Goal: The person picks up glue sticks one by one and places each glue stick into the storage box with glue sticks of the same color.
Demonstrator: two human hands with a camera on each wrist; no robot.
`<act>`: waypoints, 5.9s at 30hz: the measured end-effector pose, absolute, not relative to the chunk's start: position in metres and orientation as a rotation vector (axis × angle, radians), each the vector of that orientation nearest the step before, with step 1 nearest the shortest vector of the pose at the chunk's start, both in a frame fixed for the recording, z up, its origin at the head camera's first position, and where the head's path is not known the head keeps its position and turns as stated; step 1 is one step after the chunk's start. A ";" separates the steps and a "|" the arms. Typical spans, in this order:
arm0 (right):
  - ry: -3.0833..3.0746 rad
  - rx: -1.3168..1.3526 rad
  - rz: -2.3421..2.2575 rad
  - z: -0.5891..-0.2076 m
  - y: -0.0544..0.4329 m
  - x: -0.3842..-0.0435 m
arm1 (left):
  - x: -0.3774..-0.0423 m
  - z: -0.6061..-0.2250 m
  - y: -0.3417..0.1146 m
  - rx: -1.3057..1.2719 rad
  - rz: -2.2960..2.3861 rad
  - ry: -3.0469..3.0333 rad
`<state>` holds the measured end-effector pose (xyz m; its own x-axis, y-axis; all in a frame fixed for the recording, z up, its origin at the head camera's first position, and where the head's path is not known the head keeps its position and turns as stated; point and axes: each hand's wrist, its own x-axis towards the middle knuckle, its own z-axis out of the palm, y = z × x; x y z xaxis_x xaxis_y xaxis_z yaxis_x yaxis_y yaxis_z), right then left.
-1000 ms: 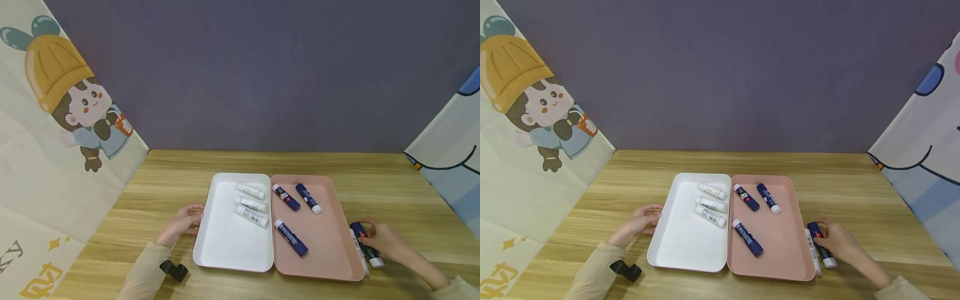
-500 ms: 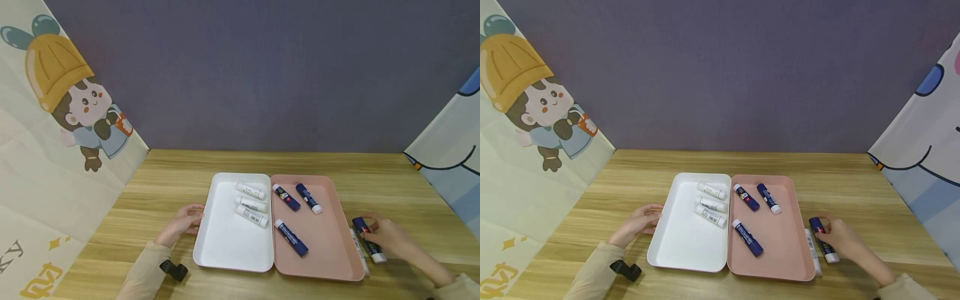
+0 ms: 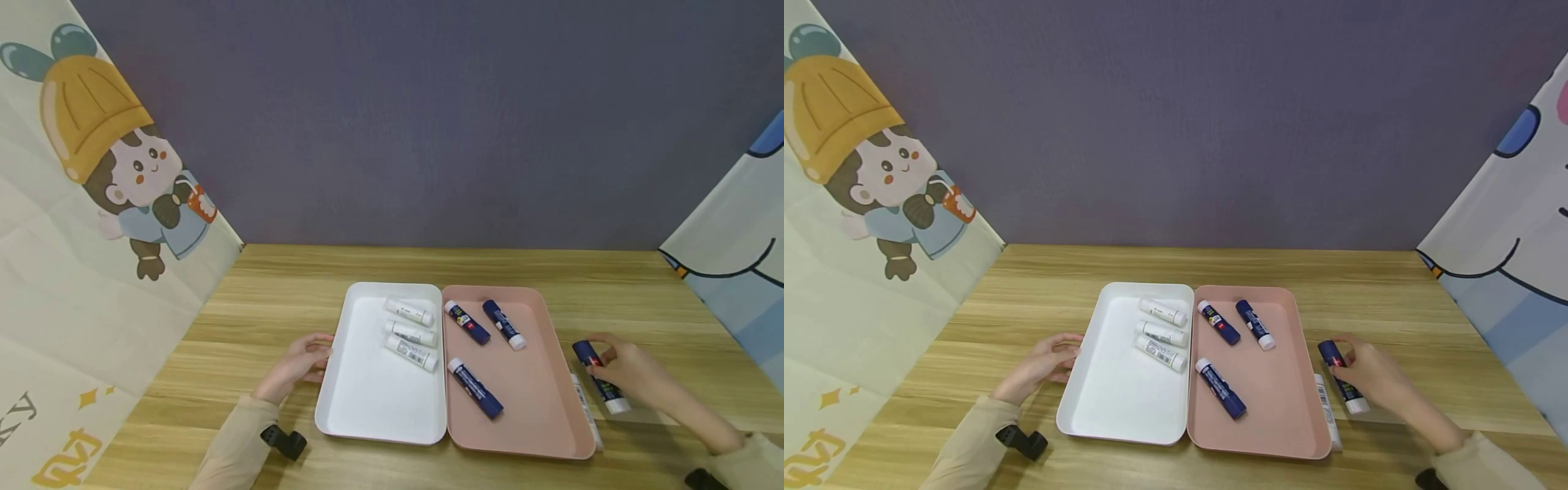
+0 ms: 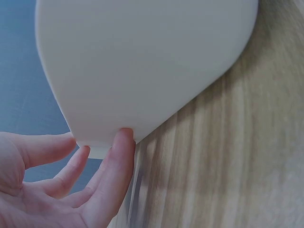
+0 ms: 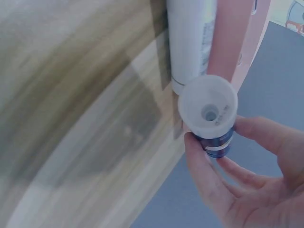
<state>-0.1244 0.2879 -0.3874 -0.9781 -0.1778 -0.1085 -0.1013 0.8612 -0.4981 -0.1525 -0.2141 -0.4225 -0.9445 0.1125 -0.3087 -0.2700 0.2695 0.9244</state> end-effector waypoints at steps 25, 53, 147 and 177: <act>2.864 -0.288 -0.711 -0.361 0.250 -0.143 | -0.154 -0.423 -0.214 -0.146 1.724 2.223; 2.807 -0.463 -0.781 -0.363 0.200 -0.156 | -0.153 -0.421 -0.213 -0.163 1.735 2.209; 2.769 -0.614 -0.777 -0.366 0.175 -0.163 | -0.148 -0.416 -0.213 -0.150 1.752 2.187; 2.892 -0.521 -0.863 -0.360 0.232 -0.140 | -0.151 -0.420 -0.215 -0.140 1.746 2.202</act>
